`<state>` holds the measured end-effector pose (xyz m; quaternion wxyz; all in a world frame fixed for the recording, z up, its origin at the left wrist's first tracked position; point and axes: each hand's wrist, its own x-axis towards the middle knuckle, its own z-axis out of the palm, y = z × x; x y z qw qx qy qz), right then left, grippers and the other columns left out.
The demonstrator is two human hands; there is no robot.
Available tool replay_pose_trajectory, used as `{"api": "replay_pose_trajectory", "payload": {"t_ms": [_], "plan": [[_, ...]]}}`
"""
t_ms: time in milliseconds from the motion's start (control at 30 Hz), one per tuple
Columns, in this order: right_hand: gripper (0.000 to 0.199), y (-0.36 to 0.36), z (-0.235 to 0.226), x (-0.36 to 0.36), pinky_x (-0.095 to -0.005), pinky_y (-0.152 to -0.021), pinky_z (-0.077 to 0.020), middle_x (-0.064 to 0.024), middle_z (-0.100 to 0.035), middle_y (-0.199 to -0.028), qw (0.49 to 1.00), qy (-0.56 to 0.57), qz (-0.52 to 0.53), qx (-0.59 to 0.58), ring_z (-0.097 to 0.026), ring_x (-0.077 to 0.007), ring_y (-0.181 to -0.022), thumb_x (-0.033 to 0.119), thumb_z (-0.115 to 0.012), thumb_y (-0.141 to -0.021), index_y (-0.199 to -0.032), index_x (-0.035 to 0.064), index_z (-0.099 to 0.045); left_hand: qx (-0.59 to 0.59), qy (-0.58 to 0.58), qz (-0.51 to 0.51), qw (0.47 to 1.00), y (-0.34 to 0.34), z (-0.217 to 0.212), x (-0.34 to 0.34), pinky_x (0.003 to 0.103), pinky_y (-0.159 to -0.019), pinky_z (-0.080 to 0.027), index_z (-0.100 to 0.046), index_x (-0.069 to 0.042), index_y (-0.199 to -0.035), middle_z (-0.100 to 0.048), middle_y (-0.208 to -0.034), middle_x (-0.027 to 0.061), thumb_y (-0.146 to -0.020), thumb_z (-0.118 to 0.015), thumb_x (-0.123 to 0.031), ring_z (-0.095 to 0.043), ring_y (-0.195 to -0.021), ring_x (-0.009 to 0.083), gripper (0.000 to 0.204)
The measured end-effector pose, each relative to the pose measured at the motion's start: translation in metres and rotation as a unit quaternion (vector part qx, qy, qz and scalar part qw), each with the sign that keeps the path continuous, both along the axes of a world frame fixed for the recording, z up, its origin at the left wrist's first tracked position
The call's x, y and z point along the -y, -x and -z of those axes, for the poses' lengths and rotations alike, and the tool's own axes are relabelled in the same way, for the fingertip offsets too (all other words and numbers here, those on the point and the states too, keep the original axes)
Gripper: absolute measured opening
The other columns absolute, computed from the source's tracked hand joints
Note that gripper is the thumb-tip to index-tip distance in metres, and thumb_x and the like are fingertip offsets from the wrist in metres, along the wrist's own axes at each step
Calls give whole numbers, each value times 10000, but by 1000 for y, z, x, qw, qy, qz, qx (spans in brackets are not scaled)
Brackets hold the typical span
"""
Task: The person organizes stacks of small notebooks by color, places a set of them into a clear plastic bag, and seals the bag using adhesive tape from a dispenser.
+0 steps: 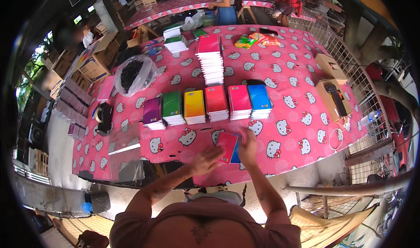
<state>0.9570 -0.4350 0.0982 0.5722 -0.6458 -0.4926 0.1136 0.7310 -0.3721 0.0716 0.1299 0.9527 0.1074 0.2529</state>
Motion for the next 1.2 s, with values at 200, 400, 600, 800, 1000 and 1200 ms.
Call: {"api": "replay_pose_trajectory", "payload": {"t_ms": [200,400,600,800,1000,1200], "plan": [[430,4,-12,-122,-482,-1046,-389,-84,-583,-1263,905,23,-19,424,-536,-302,-1208,150,-687,-839,-1261,101,-625,49,-95,-244,964,-8,-58,-109,475,-1083,-416,-522,11,-1362,-581,-1325,214,-917,-600,-100,-544,-1260,356,465],[367,2,-46,-78,-418,-863,-460,-42,-603,-1084,933,-22,-65,354,-604,-244,-999,133,-631,-866,-1231,165,-653,114,-65,-230,964,22,-73,-128,395,-728,-566,-631,-41,-1236,-693,-945,125,-863,-616,-15,-685,-856,295,374],[415,14,31,36,-425,-860,-476,-77,-609,-1210,954,189,-191,136,-597,-282,-1055,150,-682,-853,-1265,131,-643,-38,19,-248,968,-27,-142,-50,426,-555,-525,-668,-66,-844,-651,-683,132,-901,-636,-325,-670,-636,313,268],[407,-35,-20,-67,-471,-967,-432,-79,-660,-1186,929,7,104,356,-619,-283,-1081,56,-597,-821,-1221,98,-655,-109,135,-252,952,-92,-18,-38,537,-691,-519,-671,-40,-881,-692,-821,195,-956,-508,-593,-679,-768,408,582],[422,-45,-21,-45,-475,-886,-462,-43,-624,-1122,858,59,-70,505,-614,-272,-999,101,-609,-814,-1233,146,-631,-31,-126,-403,906,41,-60,-132,497,-1095,-403,-566,-103,-1347,-540,-1404,181,-885,-670,-167,-494,-1330,325,478],[291,17,23,40,-445,-856,-462,-58,-636,-1077,926,44,-225,298,-608,-263,-955,215,-683,-864,-1148,151,-681,47,-94,-321,941,58,-79,-112,466,-997,-486,-618,-59,-1239,-653,-1252,115,-836,-559,24,-622,-1162,337,416]]}}
